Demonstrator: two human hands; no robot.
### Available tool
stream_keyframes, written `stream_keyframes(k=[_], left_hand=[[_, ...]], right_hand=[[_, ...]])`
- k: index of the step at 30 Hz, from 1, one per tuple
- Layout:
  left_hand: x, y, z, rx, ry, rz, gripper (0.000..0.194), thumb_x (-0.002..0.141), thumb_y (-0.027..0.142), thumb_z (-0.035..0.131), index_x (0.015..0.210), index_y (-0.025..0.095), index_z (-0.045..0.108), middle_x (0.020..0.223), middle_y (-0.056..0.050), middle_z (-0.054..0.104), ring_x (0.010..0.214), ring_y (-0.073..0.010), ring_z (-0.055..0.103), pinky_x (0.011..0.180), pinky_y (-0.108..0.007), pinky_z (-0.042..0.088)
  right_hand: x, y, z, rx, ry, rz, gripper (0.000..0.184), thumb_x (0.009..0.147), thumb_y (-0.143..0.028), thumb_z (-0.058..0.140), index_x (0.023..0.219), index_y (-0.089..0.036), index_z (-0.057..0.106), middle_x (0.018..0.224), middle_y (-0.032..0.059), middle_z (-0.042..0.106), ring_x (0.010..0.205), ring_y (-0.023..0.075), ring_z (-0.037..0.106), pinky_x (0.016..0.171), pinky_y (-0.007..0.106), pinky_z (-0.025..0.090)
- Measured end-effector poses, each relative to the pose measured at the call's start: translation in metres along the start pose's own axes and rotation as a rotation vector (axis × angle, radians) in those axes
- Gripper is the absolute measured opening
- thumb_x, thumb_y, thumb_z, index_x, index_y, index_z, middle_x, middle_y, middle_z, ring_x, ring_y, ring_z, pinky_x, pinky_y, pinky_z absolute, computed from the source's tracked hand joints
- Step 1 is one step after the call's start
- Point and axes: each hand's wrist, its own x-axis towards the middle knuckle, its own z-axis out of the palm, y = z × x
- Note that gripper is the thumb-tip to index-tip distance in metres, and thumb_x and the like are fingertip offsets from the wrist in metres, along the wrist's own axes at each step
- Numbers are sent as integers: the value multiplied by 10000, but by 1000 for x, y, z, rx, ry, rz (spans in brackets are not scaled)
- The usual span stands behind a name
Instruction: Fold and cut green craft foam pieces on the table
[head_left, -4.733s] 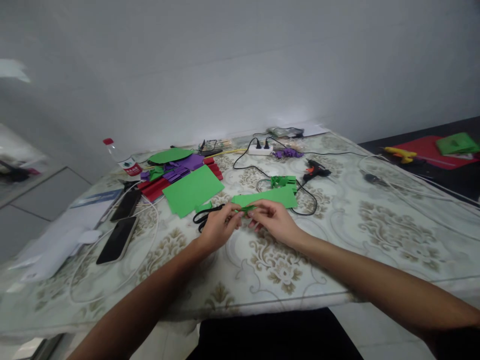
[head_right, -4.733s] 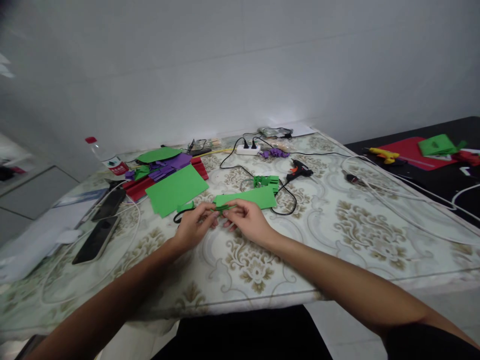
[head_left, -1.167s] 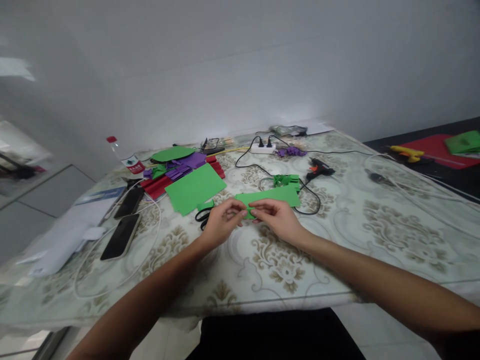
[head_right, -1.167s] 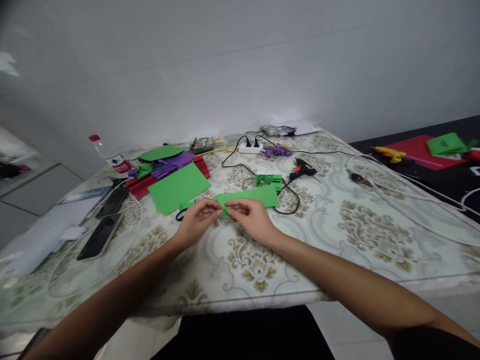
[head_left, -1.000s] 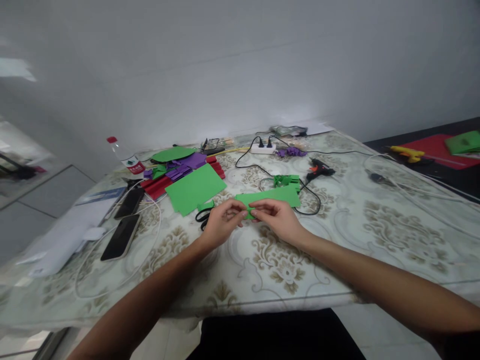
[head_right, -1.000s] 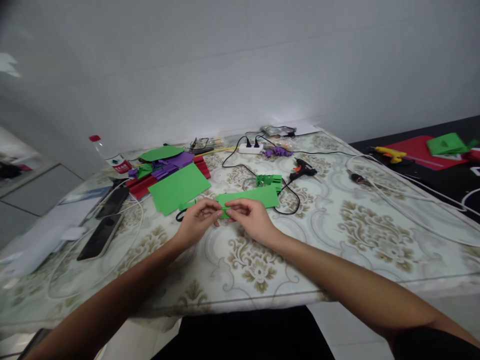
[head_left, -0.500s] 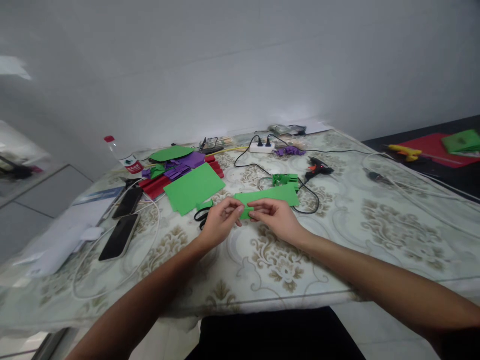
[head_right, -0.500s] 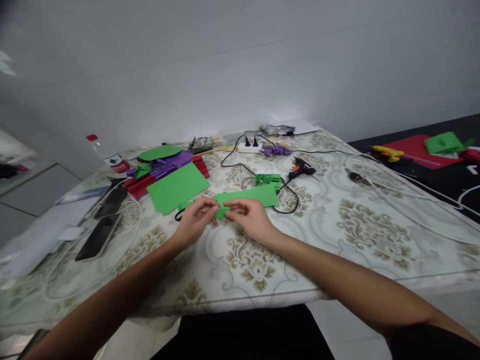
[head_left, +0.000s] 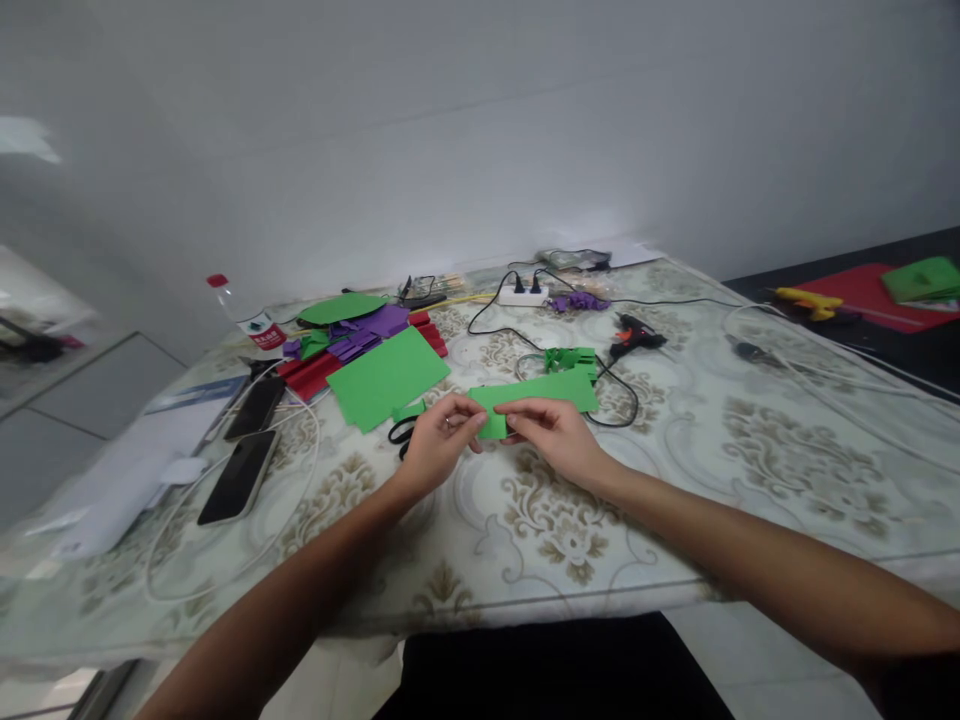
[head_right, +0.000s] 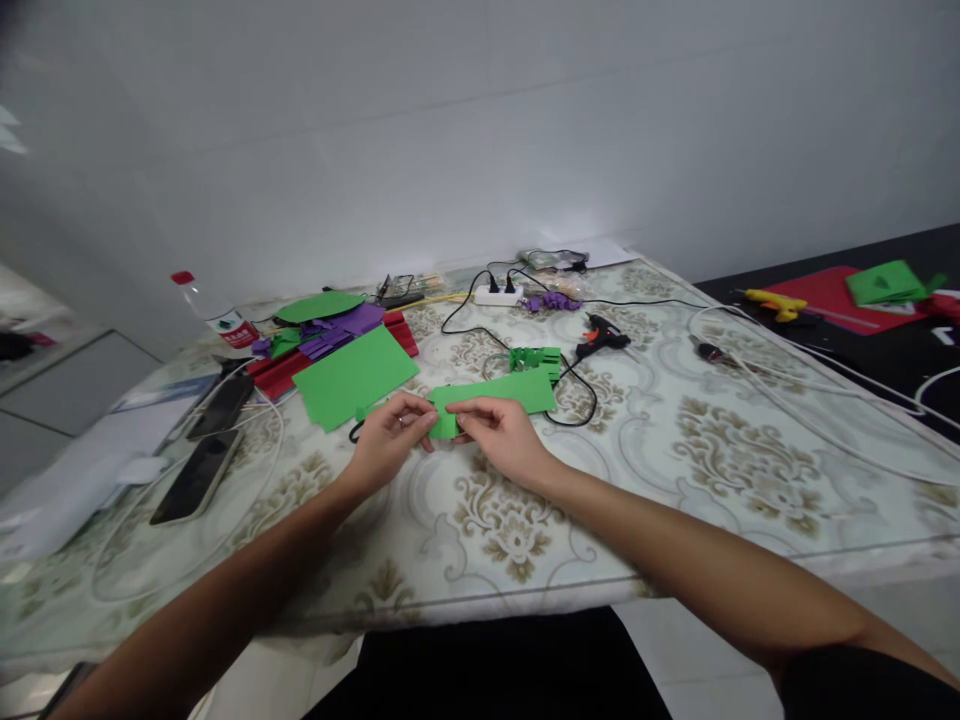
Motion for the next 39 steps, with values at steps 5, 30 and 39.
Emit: stream_keyframes(k=[5,30,39], left_hand=[[1,0,0,-6,7,-24,325,803,456,742,850,159,620,652,32,620,486,-95,626,474,-216,530],[0,0,1,-101,-24,-32,278,767,372,793,836,152,638,661,33,633,483,-80,613,454,-199,544],[-1,1,2,-98,-1,-54,307,729,374,822,816,149,633,617,33,640,476,-94,625,457,-207,548]], right_hand=[[-1,-1,0,-13,-1,7,271,747,-351,760,965,-191,783,775,39,762,707,197,734,725,338,594],[1,-3,-1,104,-5,72,270,689,-359,806,900,-190,798,759,15,749,691,163,703,759,346,609],[1,-9,-1,202,-7,153,254,658,-345,830,856,-191,791,660,-23,661,663,133,652,783,345,608]])
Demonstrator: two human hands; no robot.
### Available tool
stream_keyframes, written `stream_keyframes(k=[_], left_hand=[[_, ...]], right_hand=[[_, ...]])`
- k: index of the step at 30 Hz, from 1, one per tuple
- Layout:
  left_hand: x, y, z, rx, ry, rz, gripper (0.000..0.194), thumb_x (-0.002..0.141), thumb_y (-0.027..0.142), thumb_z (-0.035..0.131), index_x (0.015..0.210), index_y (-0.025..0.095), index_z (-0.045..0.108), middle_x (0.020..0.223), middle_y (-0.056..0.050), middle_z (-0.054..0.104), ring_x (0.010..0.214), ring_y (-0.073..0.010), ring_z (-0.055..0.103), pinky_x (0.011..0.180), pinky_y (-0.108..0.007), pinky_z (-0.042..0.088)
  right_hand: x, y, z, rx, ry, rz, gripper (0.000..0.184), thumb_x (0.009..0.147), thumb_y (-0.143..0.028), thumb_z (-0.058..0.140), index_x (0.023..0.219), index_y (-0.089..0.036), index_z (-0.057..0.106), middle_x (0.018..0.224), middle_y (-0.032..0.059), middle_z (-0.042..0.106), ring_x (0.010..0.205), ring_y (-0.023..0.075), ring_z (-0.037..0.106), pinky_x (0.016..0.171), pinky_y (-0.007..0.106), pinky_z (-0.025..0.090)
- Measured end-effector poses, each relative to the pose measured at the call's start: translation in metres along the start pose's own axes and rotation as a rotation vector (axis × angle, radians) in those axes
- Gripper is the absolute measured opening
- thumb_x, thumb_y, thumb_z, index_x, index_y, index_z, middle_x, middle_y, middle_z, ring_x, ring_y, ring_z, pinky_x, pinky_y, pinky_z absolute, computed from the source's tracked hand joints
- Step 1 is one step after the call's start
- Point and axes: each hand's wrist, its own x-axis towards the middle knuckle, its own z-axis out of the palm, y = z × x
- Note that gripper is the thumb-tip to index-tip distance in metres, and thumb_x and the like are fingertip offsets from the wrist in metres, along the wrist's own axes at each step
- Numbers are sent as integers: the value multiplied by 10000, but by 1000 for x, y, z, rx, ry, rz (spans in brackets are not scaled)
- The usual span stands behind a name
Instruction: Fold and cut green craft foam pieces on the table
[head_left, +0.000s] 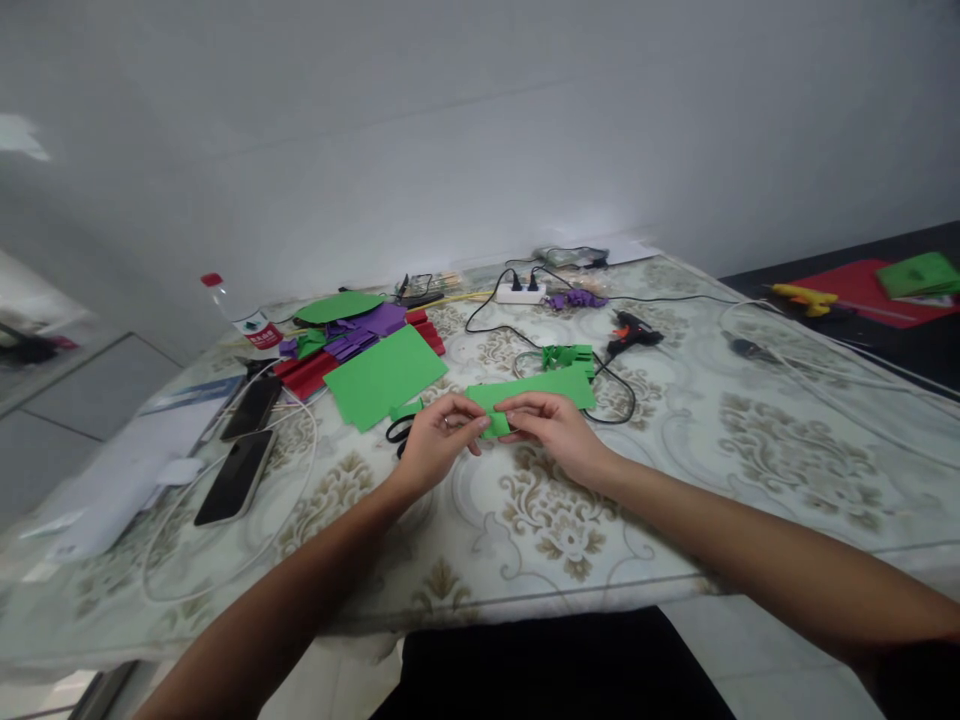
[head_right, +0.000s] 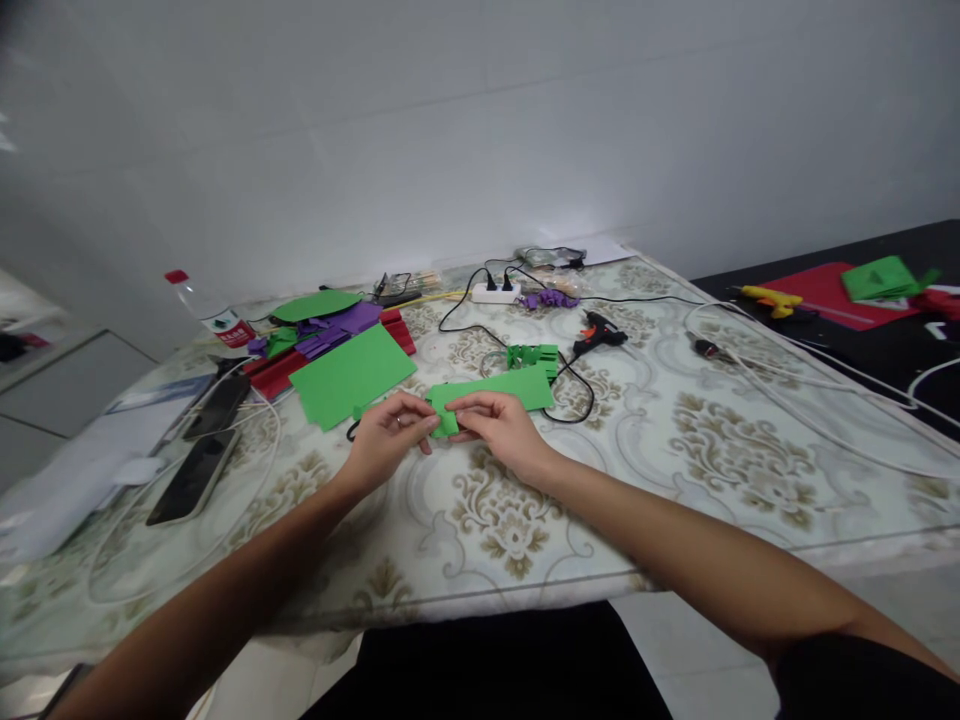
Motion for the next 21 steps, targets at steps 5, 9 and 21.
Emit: stream_keyframes(k=[5,9,21], left_hand=[[-1,-1,-1,34,5,17,270,749,348,811,830,147,648,630,20,664,483,-97,642,477,-203,543],[-2,-3,-1,36,-3,42,271,743,346,820,835,153,654,653,10,677,526,-105,656,507,-212,564],[-3,-6,-1,41,0,69,261,743,315,819,853,160,640,681,14,673,585,-109,669,550,-213,584]], right_hand=[[-1,-1,2,-10,5,-25,278,693,-409,820,860,-189,786,748,2,697,723,151,657,768,343,620],[0,4,3,-78,-19,-78,333,669,-409,854,900,-183,775,845,34,762,770,174,703,768,349,617],[1,9,1,-121,23,-129,361,624,-436,876,856,-175,785,794,47,781,681,185,718,703,342,635]])
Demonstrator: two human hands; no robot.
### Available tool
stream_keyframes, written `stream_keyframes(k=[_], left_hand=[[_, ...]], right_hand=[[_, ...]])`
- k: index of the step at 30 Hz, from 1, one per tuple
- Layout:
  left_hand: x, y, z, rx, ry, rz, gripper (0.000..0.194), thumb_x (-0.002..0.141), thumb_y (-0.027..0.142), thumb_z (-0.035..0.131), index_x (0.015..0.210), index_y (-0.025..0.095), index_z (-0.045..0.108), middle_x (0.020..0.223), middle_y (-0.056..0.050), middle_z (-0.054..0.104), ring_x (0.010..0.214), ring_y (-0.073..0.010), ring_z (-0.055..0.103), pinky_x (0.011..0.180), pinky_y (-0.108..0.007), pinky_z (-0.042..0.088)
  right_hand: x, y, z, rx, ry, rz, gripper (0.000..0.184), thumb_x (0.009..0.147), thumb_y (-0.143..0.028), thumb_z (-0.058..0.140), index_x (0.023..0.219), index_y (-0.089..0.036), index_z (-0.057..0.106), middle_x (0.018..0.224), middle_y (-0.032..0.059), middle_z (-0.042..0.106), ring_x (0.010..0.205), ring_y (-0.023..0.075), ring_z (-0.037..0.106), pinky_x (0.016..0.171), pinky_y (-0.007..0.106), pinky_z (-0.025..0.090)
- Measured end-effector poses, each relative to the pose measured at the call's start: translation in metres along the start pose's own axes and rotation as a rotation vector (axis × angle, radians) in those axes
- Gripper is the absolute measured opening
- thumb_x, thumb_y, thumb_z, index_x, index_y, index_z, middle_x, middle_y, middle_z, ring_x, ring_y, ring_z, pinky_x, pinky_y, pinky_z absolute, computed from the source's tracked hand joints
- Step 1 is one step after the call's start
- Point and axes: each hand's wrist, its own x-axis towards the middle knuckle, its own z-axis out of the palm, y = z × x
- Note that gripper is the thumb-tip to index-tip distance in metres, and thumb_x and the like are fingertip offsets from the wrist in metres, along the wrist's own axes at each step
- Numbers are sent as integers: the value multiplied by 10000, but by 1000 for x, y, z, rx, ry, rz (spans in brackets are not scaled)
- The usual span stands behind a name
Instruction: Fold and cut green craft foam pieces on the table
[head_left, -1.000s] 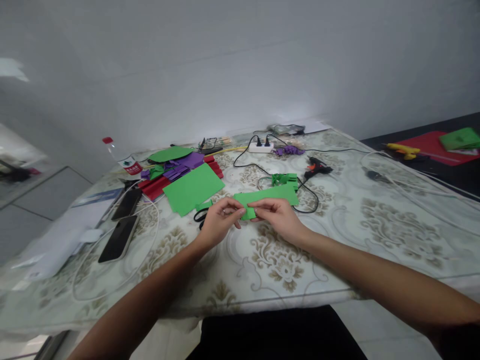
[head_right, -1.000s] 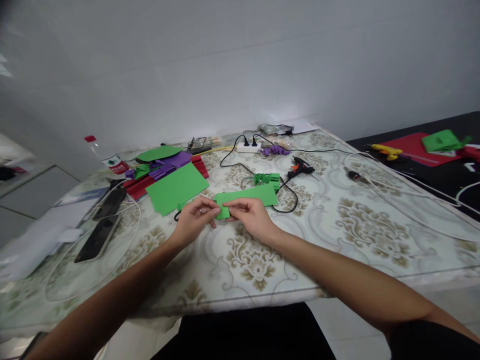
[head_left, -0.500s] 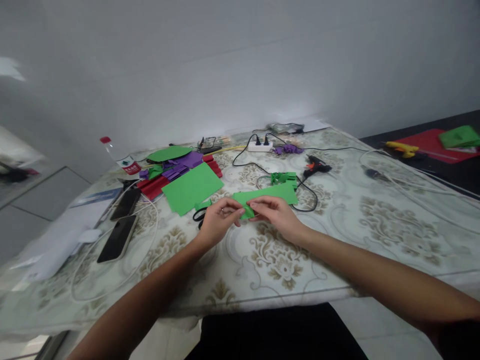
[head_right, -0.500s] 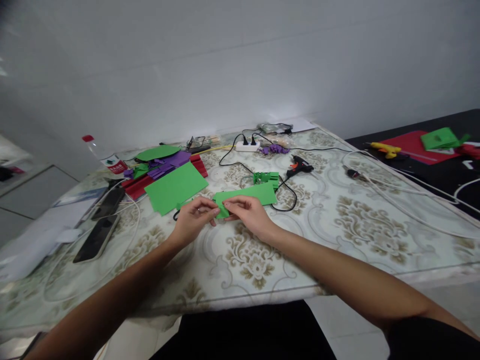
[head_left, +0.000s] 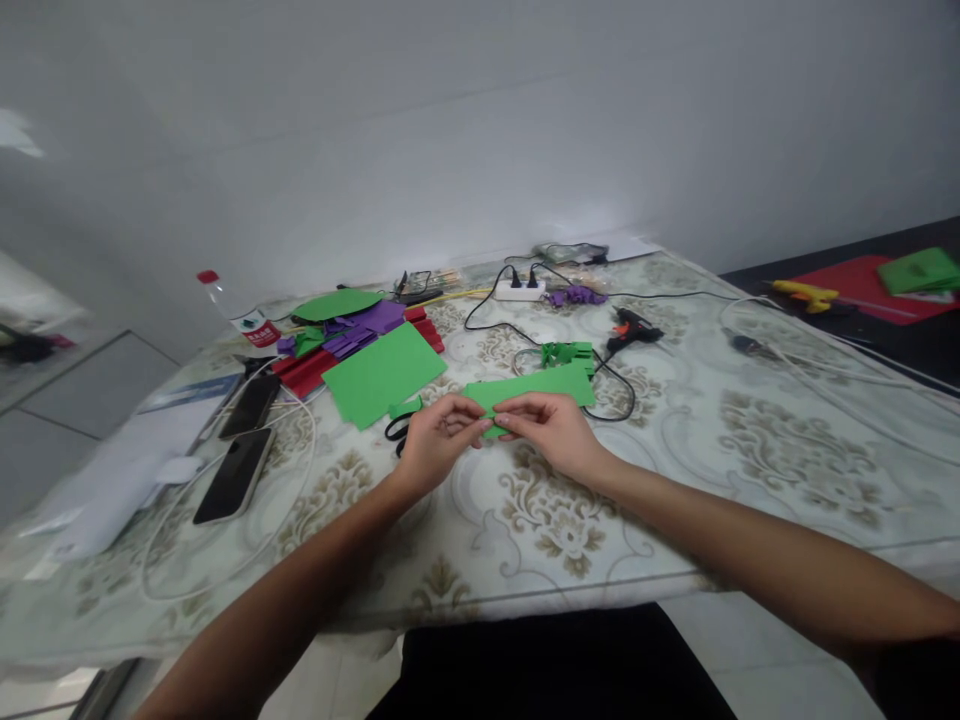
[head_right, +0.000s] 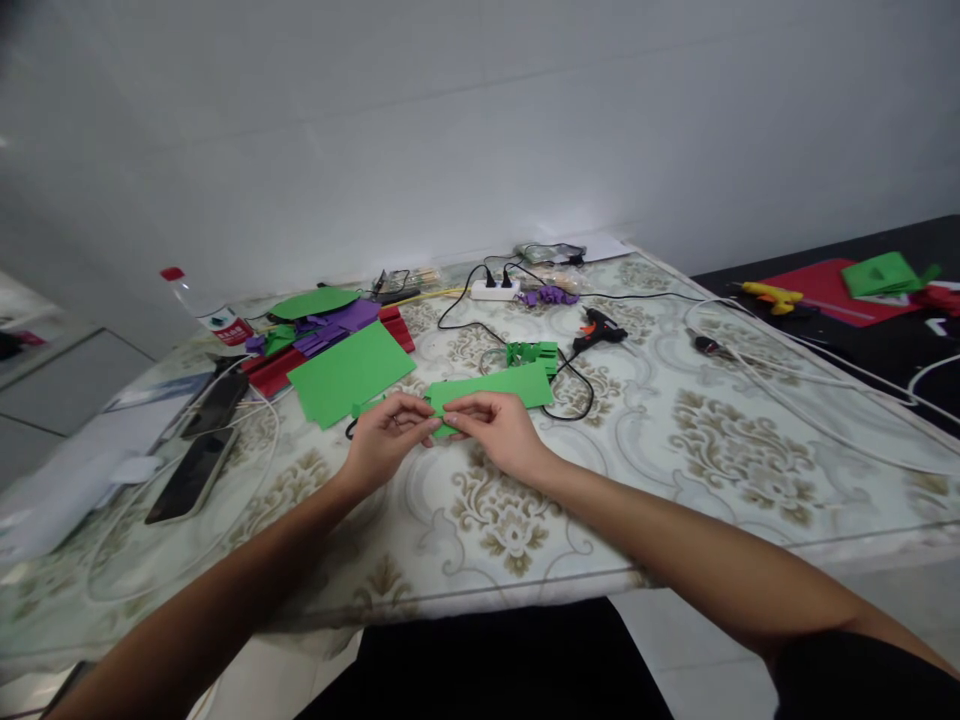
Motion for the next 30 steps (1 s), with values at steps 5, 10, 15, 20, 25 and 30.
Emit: stream_keyframes(k=[5,10,15,20,25,30], left_hand=[[-1,3,0,36,0,1,254,753,323,813,852,160,645,685,13,676,577,-110,675,553,-216,579],[-1,2,-2,63,-8,29,248,773,347,800,866,161,665,709,-4,694,600,-127,690,581,-237,588],[-2,1,-2,88,-18,61,193,793,311,786,870,170,678,733,-6,705,617,-124,697,604,-230,585],[-2,1,-3,155,-21,103,167,810,309,770,870,173,693,755,-18,713,621,-135,698,617,-250,589],[-3,0,-4,194,-23,114,161,822,316,760,879,178,703,769,-25,716,635,-143,702,626,-261,598],[-3,-4,-4,178,-21,112,166,823,326,758,882,181,705,787,-30,715,668,-152,707,634,-267,610]], right_hand=[[-1,-1,0,-28,8,-15,328,642,-429,866,845,-186,780,795,50,776,703,202,722,718,362,622],[-2,-3,0,-31,-14,-16,352,652,-378,869,920,-175,763,793,46,767,715,188,720,745,352,606],[-2,-6,1,-23,-20,26,345,672,-387,856,925,-169,771,823,46,772,721,175,714,746,337,599],[-2,-10,2,-13,-42,62,300,691,-433,837,840,-178,786,815,24,767,736,160,698,753,315,596],[0,-10,0,22,-71,105,295,686,-432,840,833,-180,797,829,27,771,746,155,696,788,319,603],[1,-6,-1,33,-68,107,306,666,-431,854,828,-178,798,813,30,774,738,160,704,781,327,615]])
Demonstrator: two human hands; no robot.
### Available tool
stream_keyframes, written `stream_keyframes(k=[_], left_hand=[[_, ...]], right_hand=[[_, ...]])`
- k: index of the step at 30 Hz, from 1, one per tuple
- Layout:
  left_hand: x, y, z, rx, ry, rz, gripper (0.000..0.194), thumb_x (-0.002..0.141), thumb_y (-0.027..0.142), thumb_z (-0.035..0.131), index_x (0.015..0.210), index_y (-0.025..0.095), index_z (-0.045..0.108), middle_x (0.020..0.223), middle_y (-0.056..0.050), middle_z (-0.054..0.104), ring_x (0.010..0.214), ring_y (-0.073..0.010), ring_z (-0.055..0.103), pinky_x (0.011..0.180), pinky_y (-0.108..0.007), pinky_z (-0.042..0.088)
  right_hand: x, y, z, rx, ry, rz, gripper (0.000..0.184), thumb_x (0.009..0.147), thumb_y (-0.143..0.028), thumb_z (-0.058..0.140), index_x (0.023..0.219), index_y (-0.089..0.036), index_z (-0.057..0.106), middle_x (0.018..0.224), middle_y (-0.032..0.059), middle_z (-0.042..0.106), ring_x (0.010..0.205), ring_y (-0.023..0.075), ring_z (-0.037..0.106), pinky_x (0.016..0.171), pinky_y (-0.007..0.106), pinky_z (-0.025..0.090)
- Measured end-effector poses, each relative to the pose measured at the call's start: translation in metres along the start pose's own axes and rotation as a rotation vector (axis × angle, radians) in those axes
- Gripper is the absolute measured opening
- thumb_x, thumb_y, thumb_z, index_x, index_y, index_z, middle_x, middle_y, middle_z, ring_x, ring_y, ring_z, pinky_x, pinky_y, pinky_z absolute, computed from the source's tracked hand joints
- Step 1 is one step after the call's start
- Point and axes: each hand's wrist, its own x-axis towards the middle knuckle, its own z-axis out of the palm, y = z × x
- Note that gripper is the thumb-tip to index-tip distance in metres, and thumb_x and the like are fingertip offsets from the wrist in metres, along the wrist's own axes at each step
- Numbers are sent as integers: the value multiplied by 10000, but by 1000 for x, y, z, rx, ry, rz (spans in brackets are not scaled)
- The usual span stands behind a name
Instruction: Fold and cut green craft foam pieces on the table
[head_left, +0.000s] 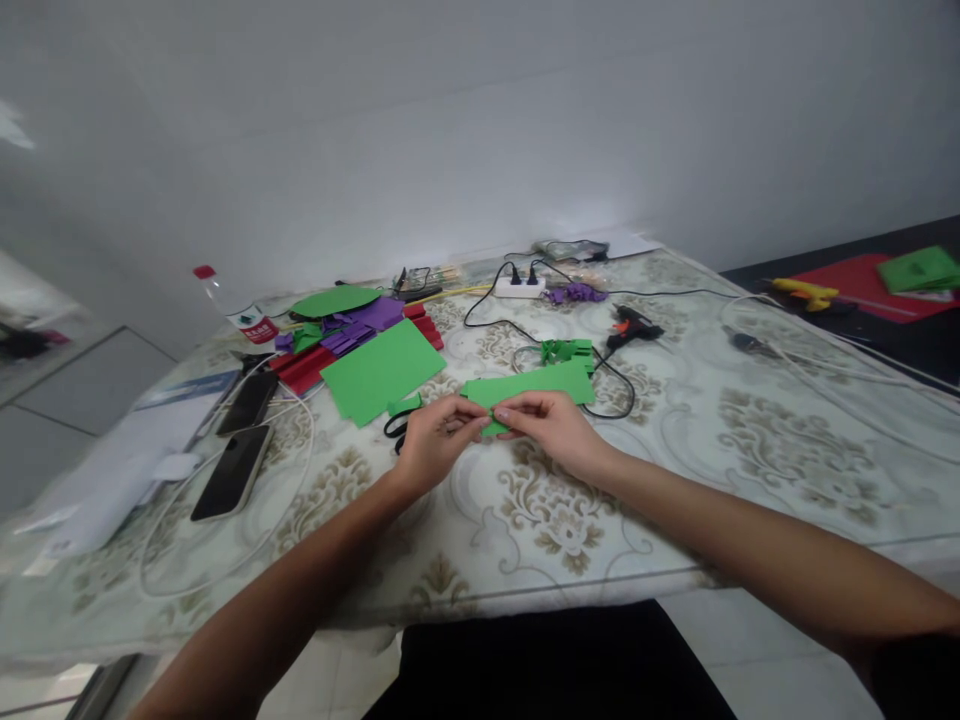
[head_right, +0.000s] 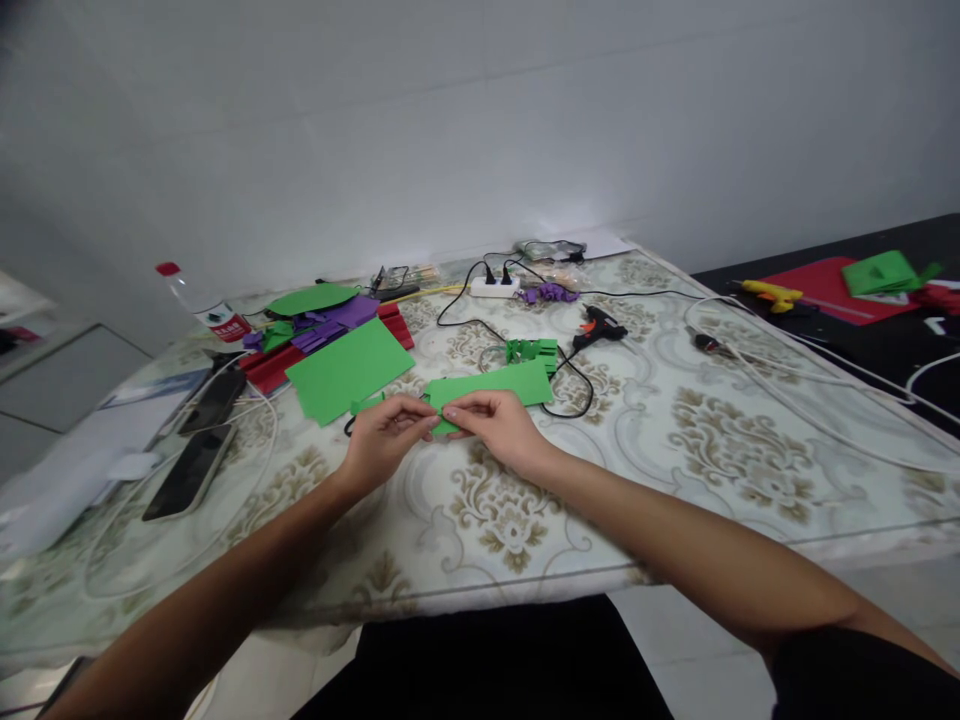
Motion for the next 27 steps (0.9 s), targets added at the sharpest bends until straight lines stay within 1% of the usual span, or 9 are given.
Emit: stream_keyframes(k=[7,13,19,22,25,27], left_hand=[[1,0,0,-17,-3,-23,188,813,347,765,877,182,700,765,-27,717,657,-153,708,631,-268,605],[2,2,0,-48,10,-37,169,807,317,773,869,181,696,735,-17,713,627,-145,705,618,-258,591],[2,3,1,-59,17,-61,199,796,343,780,869,178,697,730,-17,716,618,-145,702,618,-263,595],[2,2,1,-60,20,-68,208,788,351,786,863,180,694,731,-15,715,623,-147,703,616,-262,597],[2,1,1,-48,19,-59,209,789,350,785,879,183,697,765,-20,722,651,-149,708,635,-265,603],[2,0,1,-46,20,-49,203,790,343,784,880,183,699,771,-20,724,658,-148,707,642,-266,606]], right_hand=[[0,5,-1,-1,41,-18,347,624,-399,881,874,-176,790,836,38,784,748,186,728,795,367,615],[-1,3,-2,-27,46,-39,359,614,-351,885,905,-174,774,788,40,780,724,187,731,793,364,598],[0,5,-2,-30,45,-60,370,599,-334,888,909,-176,764,788,43,775,746,195,731,794,363,598],[0,6,-2,-38,40,-56,405,589,-317,898,942,-175,757,797,39,770,749,188,730,788,346,597],[0,4,0,-11,15,-23,402,633,-362,882,963,-171,753,813,39,766,744,176,731,782,331,600],[-1,2,1,20,2,8,369,681,-444,845,907,-165,758,815,44,763,719,170,730,761,326,608]])
